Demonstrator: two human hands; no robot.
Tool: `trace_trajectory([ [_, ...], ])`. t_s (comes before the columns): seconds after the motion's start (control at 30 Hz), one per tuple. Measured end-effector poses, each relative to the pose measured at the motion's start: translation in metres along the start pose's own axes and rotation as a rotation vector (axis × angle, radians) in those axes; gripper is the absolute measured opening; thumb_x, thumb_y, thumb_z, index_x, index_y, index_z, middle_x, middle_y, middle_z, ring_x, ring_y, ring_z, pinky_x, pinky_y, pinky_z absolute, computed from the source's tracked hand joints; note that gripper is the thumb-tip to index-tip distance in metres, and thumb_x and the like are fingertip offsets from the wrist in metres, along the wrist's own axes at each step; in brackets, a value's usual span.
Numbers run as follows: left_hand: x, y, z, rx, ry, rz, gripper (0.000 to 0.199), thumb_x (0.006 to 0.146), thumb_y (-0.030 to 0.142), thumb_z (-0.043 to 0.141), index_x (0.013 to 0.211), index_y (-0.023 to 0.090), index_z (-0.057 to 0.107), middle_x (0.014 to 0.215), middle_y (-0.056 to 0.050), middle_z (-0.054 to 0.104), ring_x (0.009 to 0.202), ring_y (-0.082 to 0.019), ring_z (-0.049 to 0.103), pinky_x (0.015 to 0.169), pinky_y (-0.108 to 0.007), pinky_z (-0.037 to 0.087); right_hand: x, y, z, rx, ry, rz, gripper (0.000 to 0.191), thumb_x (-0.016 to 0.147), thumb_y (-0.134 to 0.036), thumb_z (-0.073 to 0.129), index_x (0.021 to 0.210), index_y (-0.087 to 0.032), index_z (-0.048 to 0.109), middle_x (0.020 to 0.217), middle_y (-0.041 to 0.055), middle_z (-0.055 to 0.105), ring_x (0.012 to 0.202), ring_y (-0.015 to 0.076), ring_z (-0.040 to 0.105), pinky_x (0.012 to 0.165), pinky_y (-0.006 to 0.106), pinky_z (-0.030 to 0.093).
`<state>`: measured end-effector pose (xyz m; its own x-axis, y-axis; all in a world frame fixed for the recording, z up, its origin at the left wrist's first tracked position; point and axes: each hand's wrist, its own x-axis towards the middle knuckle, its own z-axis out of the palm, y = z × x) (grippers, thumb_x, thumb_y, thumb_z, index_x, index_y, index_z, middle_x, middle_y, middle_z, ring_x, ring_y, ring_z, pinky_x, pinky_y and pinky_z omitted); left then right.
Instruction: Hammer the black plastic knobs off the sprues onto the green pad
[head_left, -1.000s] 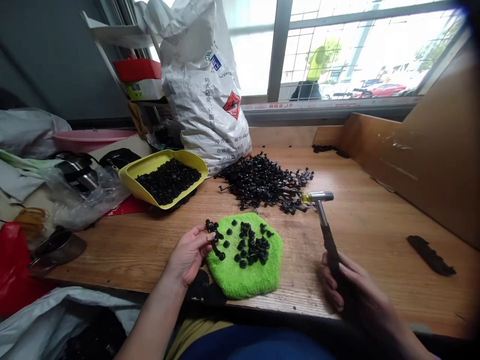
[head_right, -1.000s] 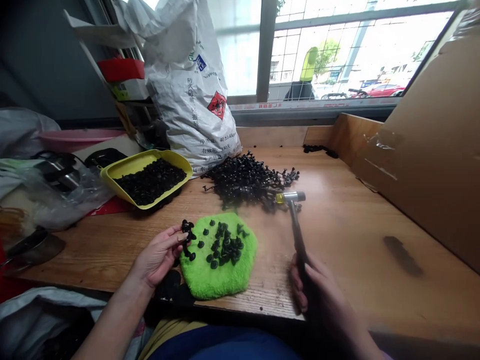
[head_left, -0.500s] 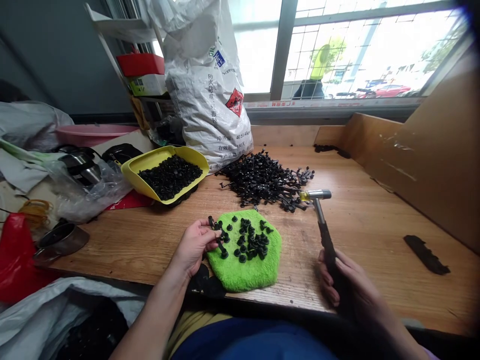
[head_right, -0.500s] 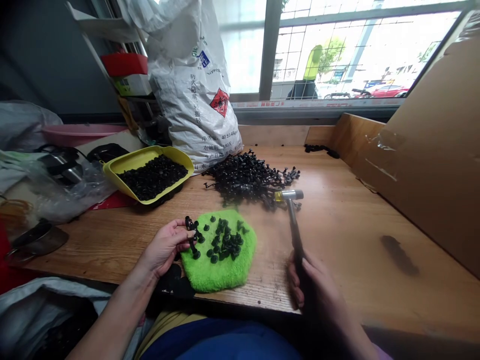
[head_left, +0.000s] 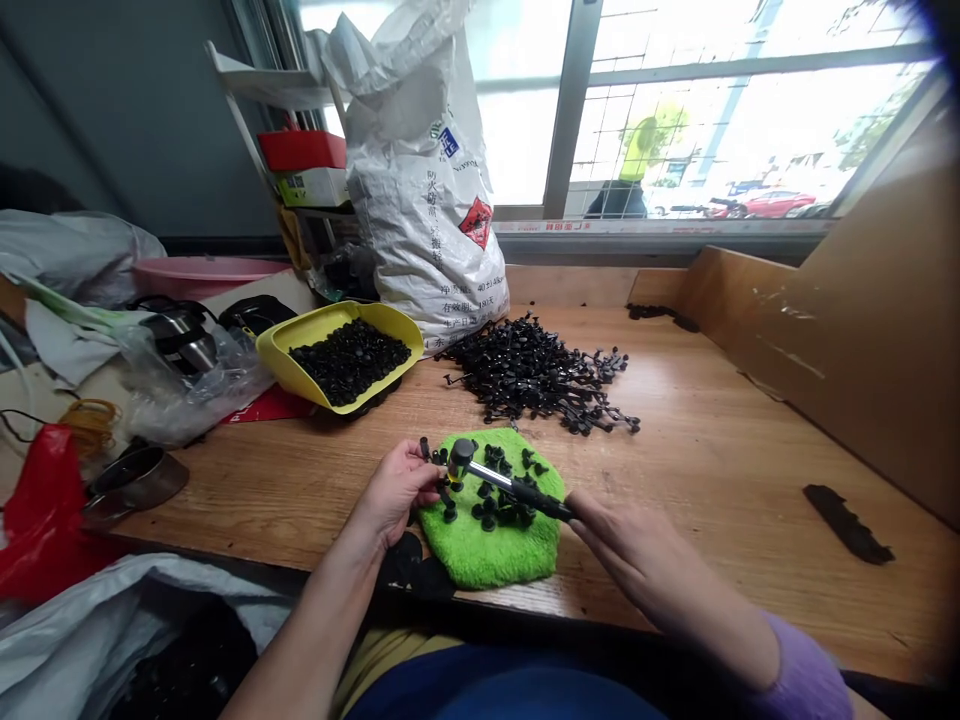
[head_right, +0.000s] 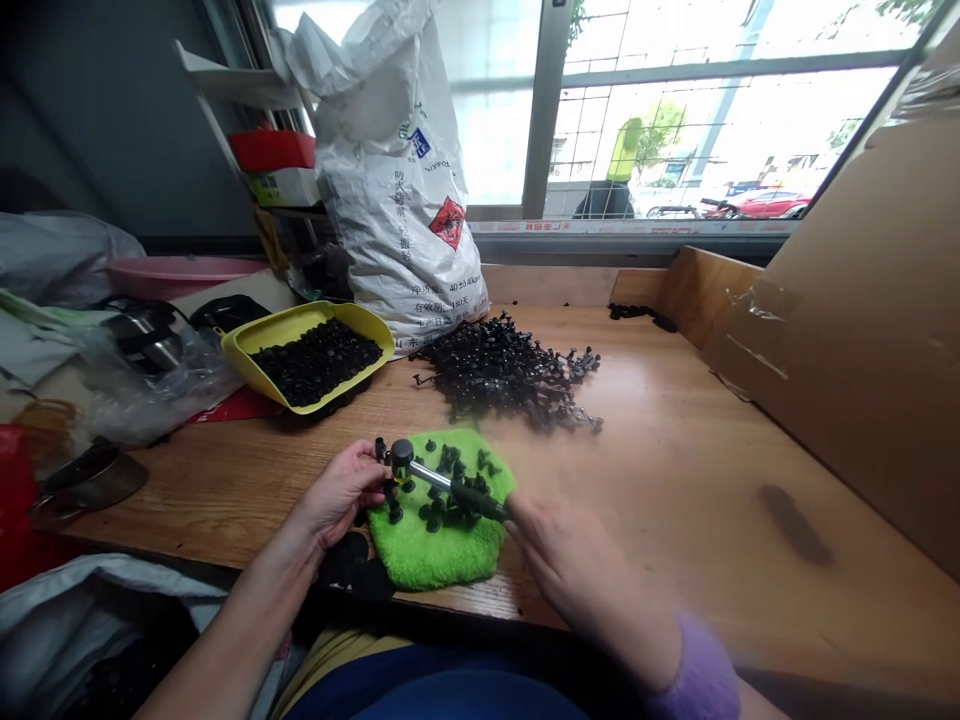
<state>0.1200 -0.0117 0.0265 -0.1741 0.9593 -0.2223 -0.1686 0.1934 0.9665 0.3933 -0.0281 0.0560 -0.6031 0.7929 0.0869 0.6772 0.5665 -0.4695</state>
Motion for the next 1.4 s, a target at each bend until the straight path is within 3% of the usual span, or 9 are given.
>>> trace_trajectory([
  [0.23, 0.0, 0.003, 0.002, -0.024, 0.009, -0.009, 0.034, 0.058, 0.015, 0.069, 0.076, 0.017, 0.04, 0.063, 0.001, 0.059, 0.046, -0.009, 0.056, 0.036, -0.011, 0.039, 0.002, 0.004, 0.002, -0.126, -0.015, 0.003, 0.02, 0.093, -0.03, 0.027, 0.086, -0.023, 0.044, 0.064, 0.0018, 0.054, 0.056, 0.0194, 0.052, 0.051, 0.028, 0.029],
  [0.37, 0.0, 0.002, 0.002, -0.006, 0.008, -0.006, 0.032, 0.059, 0.015, 0.067, 0.077, 0.017, 0.039, 0.062, 0.001, 0.059, 0.045, -0.01, 0.057, 0.034, -0.011, 0.038, 0.001, 0.003, -0.002, 0.022, 0.117, 0.001, 0.019, 0.094, -0.031, 0.027, 0.09, -0.023, 0.044, 0.064, 0.0009, 0.052, 0.054, 0.0174, 0.049, 0.053, 0.027, 0.032],
  [0.53, 0.001, 0.002, 0.003, 0.032, 0.031, 0.009, 0.031, 0.06, 0.013, 0.065, 0.078, 0.017, 0.04, 0.062, 0.002, 0.059, 0.043, -0.008, 0.056, 0.036, -0.011, 0.039, 0.003, 0.006, 0.004, -0.114, -0.037, 0.035, 0.023, 0.092, -0.032, 0.029, 0.084, -0.022, 0.048, 0.06, 0.002, 0.053, 0.051, 0.018, 0.05, 0.049, 0.028, 0.03],
  [0.6, 0.002, 0.003, 0.004, 0.042, 0.033, 0.017, 0.031, 0.06, 0.013, 0.065, 0.077, 0.017, 0.04, 0.061, 0.002, 0.058, 0.043, -0.009, 0.056, 0.035, -0.011, 0.039, 0.003, 0.007, 0.002, -0.13, -0.003, 0.028, 0.023, 0.092, -0.032, 0.029, 0.089, -0.023, 0.05, 0.062, 0.0024, 0.055, 0.054, 0.0188, 0.052, 0.05, 0.028, 0.031],
  [0.83, 0.001, 0.003, 0.002, 0.038, 0.017, -0.017, 0.034, 0.059, 0.014, 0.069, 0.082, 0.015, 0.044, 0.063, 0.0, 0.061, 0.046, -0.01, 0.059, 0.038, -0.011, 0.039, 0.001, 0.006, -0.005, 0.087, 0.106, 0.028, 0.027, 0.094, -0.036, 0.027, 0.097, -0.026, 0.051, 0.066, 0.0016, 0.054, 0.061, 0.0198, 0.052, 0.055, 0.029, 0.035],
  [1.07, 0.002, 0.001, -0.007, -0.031, -0.124, 0.011, 0.042, 0.061, 0.02, 0.073, 0.097, 0.012, 0.052, 0.068, -0.003, 0.063, 0.046, -0.006, 0.054, 0.037, -0.01, 0.03, -0.007, 0.025, 0.005, 0.218, 0.166, 0.092, 0.026, 0.092, -0.036, 0.032, 0.082, -0.022, 0.051, 0.067, 0.0012, 0.054, 0.061, 0.0176, 0.051, 0.056, 0.027, 0.037],
  [1.4, 0.009, 0.003, -0.005, 0.052, -0.158, -0.015, 0.041, 0.063, 0.018, 0.072, 0.098, 0.012, 0.052, 0.06, 0.001, 0.058, 0.043, -0.005, 0.051, 0.036, -0.01, 0.027, -0.009, 0.032, 0.01, 0.255, 0.131, 0.107, 0.027, 0.094, -0.036, 0.03, 0.09, -0.022, 0.053, 0.071, 0.0021, 0.057, 0.063, 0.0181, 0.053, 0.059, 0.029, 0.039],
])
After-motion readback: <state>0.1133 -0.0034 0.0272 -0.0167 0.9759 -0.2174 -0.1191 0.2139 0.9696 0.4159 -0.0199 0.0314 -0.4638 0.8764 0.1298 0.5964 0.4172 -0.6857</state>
